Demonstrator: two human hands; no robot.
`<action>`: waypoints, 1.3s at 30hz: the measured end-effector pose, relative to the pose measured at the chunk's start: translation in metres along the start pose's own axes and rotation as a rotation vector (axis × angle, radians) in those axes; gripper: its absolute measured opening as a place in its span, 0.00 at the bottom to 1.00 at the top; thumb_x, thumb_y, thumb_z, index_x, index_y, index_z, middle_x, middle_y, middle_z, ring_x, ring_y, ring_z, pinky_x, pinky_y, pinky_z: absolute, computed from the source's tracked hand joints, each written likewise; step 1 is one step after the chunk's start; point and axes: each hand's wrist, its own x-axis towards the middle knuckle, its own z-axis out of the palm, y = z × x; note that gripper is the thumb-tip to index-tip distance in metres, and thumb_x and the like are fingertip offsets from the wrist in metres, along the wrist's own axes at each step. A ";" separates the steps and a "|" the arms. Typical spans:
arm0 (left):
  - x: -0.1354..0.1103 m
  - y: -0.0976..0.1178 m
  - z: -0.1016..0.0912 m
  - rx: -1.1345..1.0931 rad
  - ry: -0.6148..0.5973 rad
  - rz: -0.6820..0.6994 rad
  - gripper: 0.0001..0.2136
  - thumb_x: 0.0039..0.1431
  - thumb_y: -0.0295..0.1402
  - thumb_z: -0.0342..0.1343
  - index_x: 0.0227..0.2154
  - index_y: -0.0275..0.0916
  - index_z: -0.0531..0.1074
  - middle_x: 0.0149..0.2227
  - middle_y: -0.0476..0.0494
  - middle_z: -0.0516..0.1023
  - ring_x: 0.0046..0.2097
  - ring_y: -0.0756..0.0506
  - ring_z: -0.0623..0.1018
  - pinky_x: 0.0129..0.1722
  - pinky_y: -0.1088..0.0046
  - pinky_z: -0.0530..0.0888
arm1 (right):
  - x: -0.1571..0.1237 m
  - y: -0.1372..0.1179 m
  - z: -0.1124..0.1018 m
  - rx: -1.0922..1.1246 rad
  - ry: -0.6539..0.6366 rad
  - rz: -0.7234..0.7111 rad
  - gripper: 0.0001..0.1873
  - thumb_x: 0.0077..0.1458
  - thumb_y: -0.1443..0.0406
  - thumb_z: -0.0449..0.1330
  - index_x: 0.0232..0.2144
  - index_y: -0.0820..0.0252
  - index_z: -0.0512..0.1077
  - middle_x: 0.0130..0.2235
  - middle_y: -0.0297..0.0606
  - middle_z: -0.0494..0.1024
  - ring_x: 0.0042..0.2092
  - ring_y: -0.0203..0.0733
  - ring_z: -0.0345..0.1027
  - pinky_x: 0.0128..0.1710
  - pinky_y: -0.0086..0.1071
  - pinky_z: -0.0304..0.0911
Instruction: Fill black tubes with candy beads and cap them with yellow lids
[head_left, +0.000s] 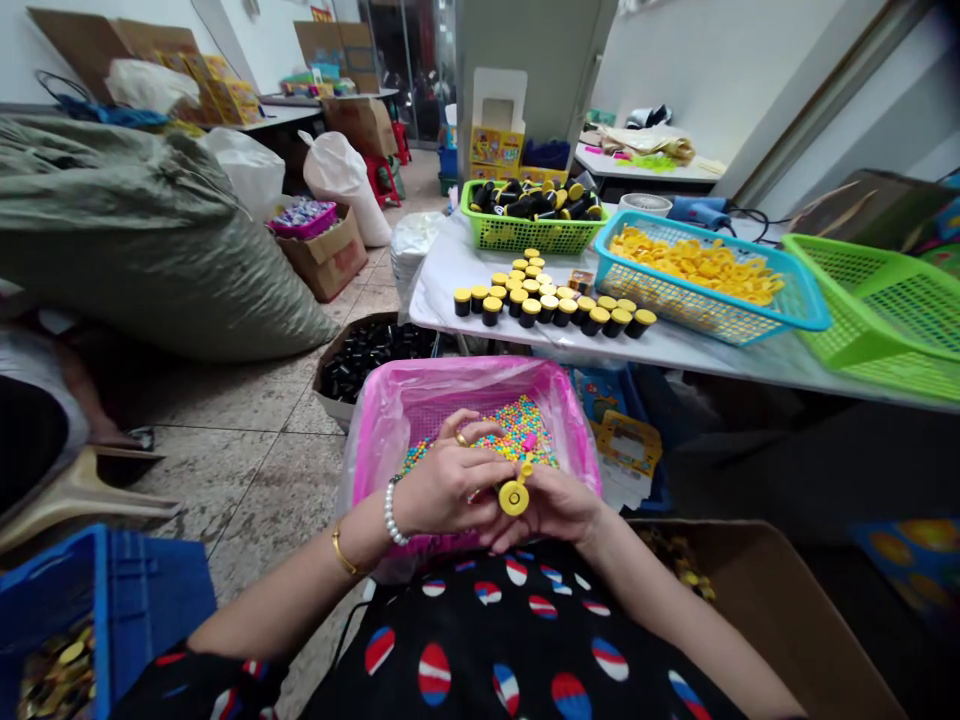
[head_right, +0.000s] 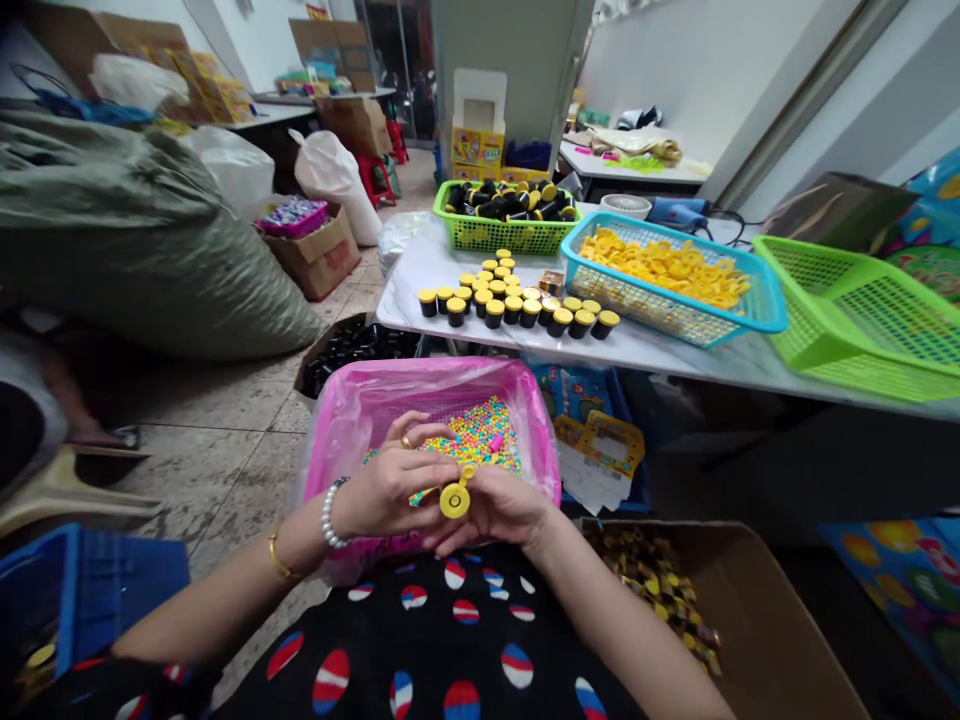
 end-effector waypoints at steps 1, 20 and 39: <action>0.000 0.001 0.002 -0.011 -0.019 0.005 0.16 0.49 0.27 0.57 0.43 0.45 0.74 0.38 0.49 0.82 0.55 0.40 0.72 0.61 0.54 0.51 | 0.001 0.004 -0.001 -0.008 -0.009 -0.011 0.30 0.53 0.48 0.60 0.44 0.71 0.72 0.36 0.52 0.81 0.39 0.51 0.78 0.39 0.41 0.71; -0.001 0.005 0.011 0.014 0.067 -0.233 0.12 0.51 0.35 0.60 0.39 0.40 0.74 0.37 0.44 0.79 0.48 0.40 0.72 0.55 0.56 0.59 | 0.011 0.012 0.027 -0.217 0.505 -0.229 0.24 0.50 0.47 0.59 0.28 0.65 0.70 0.17 0.36 0.74 0.17 0.38 0.69 0.19 0.31 0.68; 0.000 0.019 0.007 0.031 0.103 -0.201 0.12 0.51 0.31 0.58 0.40 0.39 0.75 0.36 0.44 0.78 0.41 0.43 0.72 0.49 0.58 0.63 | -0.005 0.000 0.013 0.024 0.042 -0.155 0.09 0.46 0.69 0.64 0.33 0.65 0.73 0.31 0.38 0.77 0.33 0.40 0.74 0.42 0.41 0.71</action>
